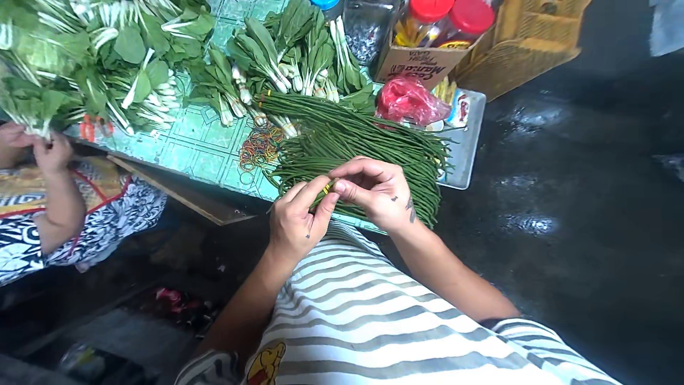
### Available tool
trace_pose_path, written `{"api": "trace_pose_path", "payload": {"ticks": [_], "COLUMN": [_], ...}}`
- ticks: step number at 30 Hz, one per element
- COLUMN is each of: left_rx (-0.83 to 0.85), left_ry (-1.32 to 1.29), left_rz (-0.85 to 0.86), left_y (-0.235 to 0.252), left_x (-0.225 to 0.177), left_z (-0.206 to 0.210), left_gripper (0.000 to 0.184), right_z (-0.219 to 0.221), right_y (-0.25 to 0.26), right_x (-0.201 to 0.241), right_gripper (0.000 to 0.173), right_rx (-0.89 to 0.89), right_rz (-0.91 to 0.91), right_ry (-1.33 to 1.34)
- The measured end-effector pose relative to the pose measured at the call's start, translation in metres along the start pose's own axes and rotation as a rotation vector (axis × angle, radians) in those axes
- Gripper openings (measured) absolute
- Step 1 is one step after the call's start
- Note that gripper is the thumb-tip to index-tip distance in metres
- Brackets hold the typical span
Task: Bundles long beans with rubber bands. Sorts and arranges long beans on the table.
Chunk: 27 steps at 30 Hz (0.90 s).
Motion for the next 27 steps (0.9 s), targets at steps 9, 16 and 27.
{"api": "trace_pose_path", "payload": {"ticks": [9, 16, 27], "left_rx": [0.197, 0.219, 0.353], "left_ry": [-0.365, -0.555, -0.808], "left_rz": [-0.020, -0.088, -0.098], "left_y": [0.005, 0.009, 0.006], "left_x": [-0.001, 0.002, -0.006], "left_z": [0.002, -0.002, 0.001], "left_gripper": [0.028, 0.022, 0.022], "right_z": [-0.001, 0.001, 0.002], "right_y": [0.012, 0.019, 0.024], "right_x": [0.015, 0.025, 0.040], "right_gripper": [0.013, 0.012, 0.017], "right_rx": [0.047, 0.057, 0.076], "right_rz": [-0.099, -0.127, -0.221], "right_ry": [-0.085, -0.125, -0.150]}}
Point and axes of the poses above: each hand's wrist, its own y-axis towards the middle knuckle, its own z-axis out of the palm, x = y × z, the point moved 4 cm from there along y, towards the middle knuckle, and after that the axes turned 13 degrees about -z, right-handed, at the moved point
